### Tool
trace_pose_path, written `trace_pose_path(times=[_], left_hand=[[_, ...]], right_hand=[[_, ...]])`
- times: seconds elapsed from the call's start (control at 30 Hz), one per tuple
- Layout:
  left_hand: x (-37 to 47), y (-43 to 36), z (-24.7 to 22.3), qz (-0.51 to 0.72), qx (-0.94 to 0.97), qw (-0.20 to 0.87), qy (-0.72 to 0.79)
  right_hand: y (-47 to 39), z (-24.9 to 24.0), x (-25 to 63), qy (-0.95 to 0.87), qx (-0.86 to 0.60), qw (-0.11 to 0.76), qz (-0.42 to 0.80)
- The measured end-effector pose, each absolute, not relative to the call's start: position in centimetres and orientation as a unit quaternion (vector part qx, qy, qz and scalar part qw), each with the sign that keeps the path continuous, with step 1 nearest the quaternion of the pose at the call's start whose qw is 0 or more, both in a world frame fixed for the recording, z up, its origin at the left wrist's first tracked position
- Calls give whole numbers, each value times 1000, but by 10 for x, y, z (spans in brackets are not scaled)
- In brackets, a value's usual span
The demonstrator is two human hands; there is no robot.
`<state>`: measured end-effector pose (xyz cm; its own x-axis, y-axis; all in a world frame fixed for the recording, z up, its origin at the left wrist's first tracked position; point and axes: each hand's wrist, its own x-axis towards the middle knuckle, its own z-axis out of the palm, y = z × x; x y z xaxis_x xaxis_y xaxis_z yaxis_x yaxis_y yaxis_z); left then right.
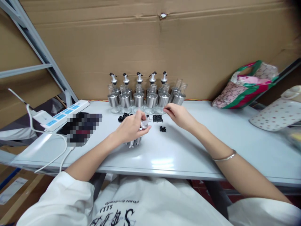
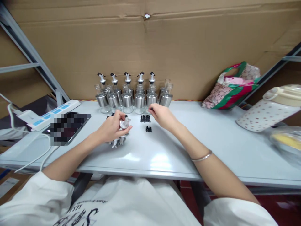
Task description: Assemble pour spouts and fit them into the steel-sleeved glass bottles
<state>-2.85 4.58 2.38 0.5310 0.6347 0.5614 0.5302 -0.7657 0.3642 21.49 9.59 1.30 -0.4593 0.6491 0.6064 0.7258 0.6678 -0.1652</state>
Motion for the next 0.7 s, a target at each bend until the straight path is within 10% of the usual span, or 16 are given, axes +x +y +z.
trace_pose_path(times=[0.2, 0.7], left_hand=[[-30, 55, 15, 324, 913, -110, 222], [-33, 51, 32, 414, 888, -111, 167]], right_hand=[[117, -3, 236, -880, -424, 212, -20], [119, -5, 235, -852, -479, 201, 66]])
